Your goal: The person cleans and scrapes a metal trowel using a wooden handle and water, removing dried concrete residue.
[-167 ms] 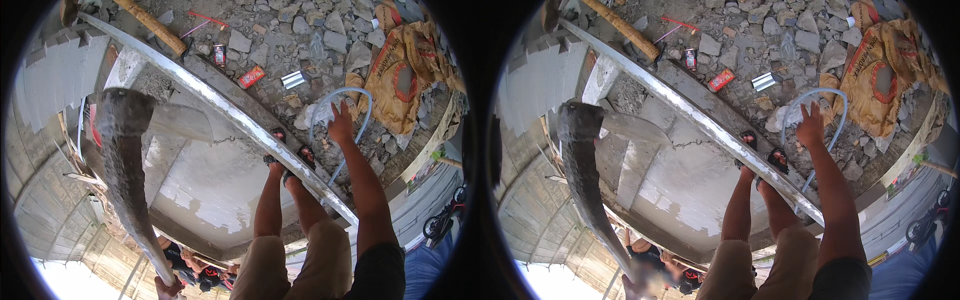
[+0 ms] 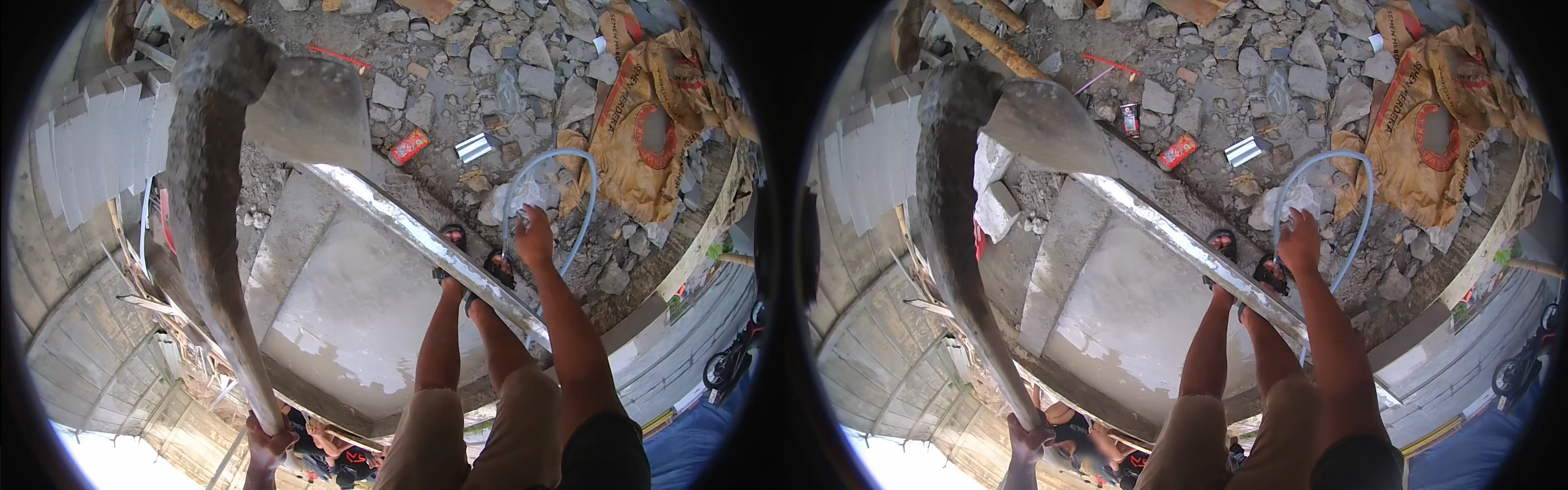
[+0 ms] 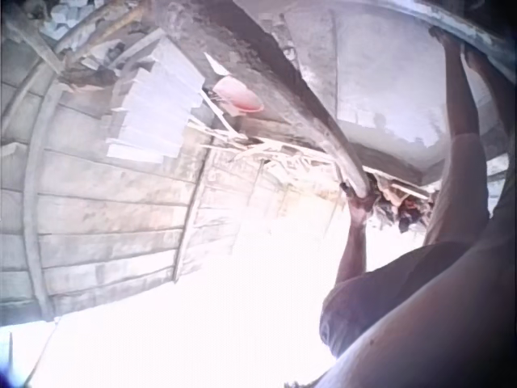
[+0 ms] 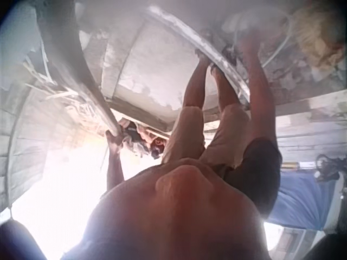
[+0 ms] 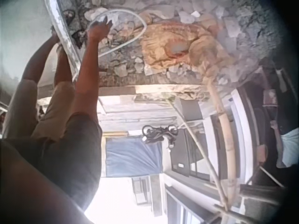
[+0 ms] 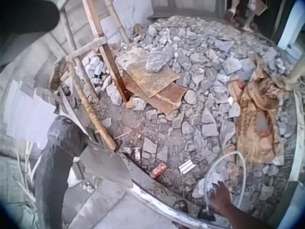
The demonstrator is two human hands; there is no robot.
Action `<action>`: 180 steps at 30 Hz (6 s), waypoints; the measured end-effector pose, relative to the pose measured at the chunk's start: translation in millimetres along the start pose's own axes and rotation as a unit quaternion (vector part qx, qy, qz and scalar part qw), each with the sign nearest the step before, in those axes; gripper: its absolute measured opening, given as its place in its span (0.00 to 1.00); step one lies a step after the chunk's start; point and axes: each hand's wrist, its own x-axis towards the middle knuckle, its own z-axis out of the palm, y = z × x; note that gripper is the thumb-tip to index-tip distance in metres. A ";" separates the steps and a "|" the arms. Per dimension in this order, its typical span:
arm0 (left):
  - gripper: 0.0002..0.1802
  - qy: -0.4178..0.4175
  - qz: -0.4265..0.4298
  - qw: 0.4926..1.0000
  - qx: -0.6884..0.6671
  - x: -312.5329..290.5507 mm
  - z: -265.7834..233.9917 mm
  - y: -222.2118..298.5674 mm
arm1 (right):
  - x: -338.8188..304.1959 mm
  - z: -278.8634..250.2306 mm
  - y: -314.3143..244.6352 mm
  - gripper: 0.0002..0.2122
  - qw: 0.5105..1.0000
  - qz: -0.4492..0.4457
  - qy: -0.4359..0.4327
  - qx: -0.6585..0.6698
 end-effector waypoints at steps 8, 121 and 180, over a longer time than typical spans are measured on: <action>0.03 -0.191 0.020 0.976 0.099 91.6 141.0 115.3 | -34.2 45.4 47.3 0.13 0.951 0.168 -0.033 0.256; 0.35 -0.051 0.186 0.917 0.350 232.0 306.0 128.1 | 190.2 117.5 -30.8 0.19 0.997 0.019 0.041 0.062; 0.16 -0.301 -0.028 0.909 0.289 135.8 490.4 40.9 | -25.2 6.9 -4.6 0.21 0.964 0.119 0.192 0.140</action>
